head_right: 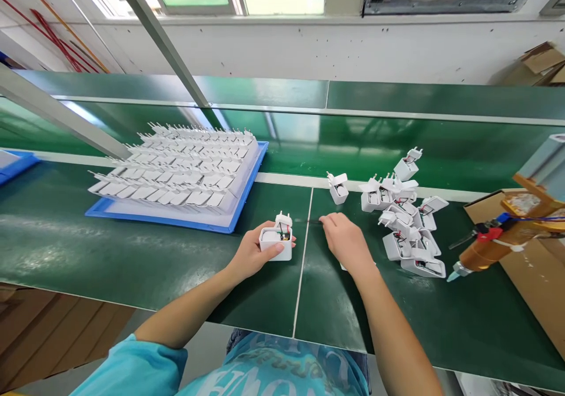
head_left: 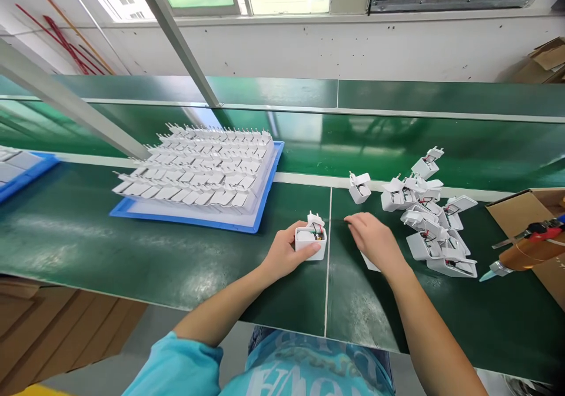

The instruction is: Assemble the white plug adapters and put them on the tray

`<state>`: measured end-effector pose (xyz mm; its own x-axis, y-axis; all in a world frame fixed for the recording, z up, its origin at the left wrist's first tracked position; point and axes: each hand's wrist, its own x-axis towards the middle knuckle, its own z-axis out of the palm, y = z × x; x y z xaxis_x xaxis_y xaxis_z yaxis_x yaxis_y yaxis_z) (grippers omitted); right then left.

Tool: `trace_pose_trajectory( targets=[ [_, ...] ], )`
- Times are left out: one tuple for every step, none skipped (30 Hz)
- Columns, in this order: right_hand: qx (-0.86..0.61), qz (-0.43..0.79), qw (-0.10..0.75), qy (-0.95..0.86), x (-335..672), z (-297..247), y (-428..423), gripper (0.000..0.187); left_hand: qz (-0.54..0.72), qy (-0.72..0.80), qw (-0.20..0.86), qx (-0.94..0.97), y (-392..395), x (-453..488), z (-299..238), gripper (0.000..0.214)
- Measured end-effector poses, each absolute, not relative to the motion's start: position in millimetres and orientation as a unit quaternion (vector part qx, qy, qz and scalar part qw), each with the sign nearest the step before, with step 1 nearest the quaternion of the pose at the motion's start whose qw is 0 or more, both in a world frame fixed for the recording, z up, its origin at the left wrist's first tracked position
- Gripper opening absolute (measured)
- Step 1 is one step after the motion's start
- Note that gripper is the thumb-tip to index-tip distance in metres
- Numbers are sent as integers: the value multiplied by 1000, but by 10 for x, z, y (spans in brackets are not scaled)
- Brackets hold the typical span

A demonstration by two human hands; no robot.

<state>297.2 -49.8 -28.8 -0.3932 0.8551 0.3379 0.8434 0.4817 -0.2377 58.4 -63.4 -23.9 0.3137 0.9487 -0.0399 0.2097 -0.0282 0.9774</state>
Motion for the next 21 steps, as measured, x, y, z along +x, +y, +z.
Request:
trace_pose_trajectory(
  targets=[
    [-514, 26, 289, -808, 2975, -240, -521, 18, 355, 465, 508, 632, -636, 588, -224, 41],
    [-505, 51, 379, -774, 2957, -189, -560, 16, 352, 466, 494, 644, -639, 595, -208, 39],
    [-481, 84, 465, -738, 2921, -136, -613, 16, 351, 467, 477, 657, -644, 604, -192, 37],
    [-444, 118, 534, -710, 2871, -87, -674, 19, 351, 470, 458, 668, -649, 615, -177, 36],
    [-404, 142, 576, -697, 2814, -45, -738, 23, 352, 473, 440, 677, -655, 626, -164, 35],
    [-365, 152, 598, -697, 2757, -12, -797, 28, 356, 473, 425, 685, -660, 636, -153, 35],
    [-333, 147, 605, -708, 2706, 12, -848, 32, 360, 471, 413, 692, -666, 644, -145, 34],
    [-311, 133, 601, -724, 2664, 25, -886, 35, 363, 468, 404, 697, -671, 649, -139, 34],
    [-300, 115, 592, -739, 2635, 28, -910, 37, 364, 465, 398, 702, -675, 652, -135, 34],
    [-295, 97, 581, -752, 2616, 25, -922, 39, 365, 463, 394, 706, -679, 653, -133, 33],
    [-290, 81, 571, -763, 2607, 16, -923, 39, 365, 462, 389, 708, -683, 651, -131, 33],
    [-284, 64, 563, -774, 2605, 5, -918, 38, 365, 462, 385, 711, -687, 648, -132, 33],
    [-278, 46, 556, -782, 2608, -5, -910, 37, 366, 462, 381, 713, -690, 644, -133, 33],
    [-272, 25, 549, -790, 2612, -14, -902, 34, 367, 461, 375, 716, -694, 641, -134, 33],
    [-265, 5, 540, -799, 2616, -20, -895, 32, 368, 460, 368, 719, -698, 638, -136, 33],
    [-260, -13, 532, -806, 2619, -22, -891, 30, 369, 459, 361, 723, -701, 637, -137, 33],
    [-256, -28, 524, -812, 2620, -22, -889, 28, 369, 458, 354, 727, -705, 637, -136, 32],
    [-254, -42, 515, -817, 2618, -19, -889, 26, 369, 456, 348, 731, -709, 638, -133, 32],
    [-253, -54, 508, -822, 2615, -15, -891, 24, 370, 455, 343, 734, -712, 641, -128, 31],
    [-253, -67, 501, -825, 2609, -12, -893, 22, 370, 454, 339, 736, -716, 645, -122, 31],
    [-254, -81, 496, -826, 2601, -8, -895, 19, 372, 453, 335, 738, -718, 650, -116, 30]
  ],
)
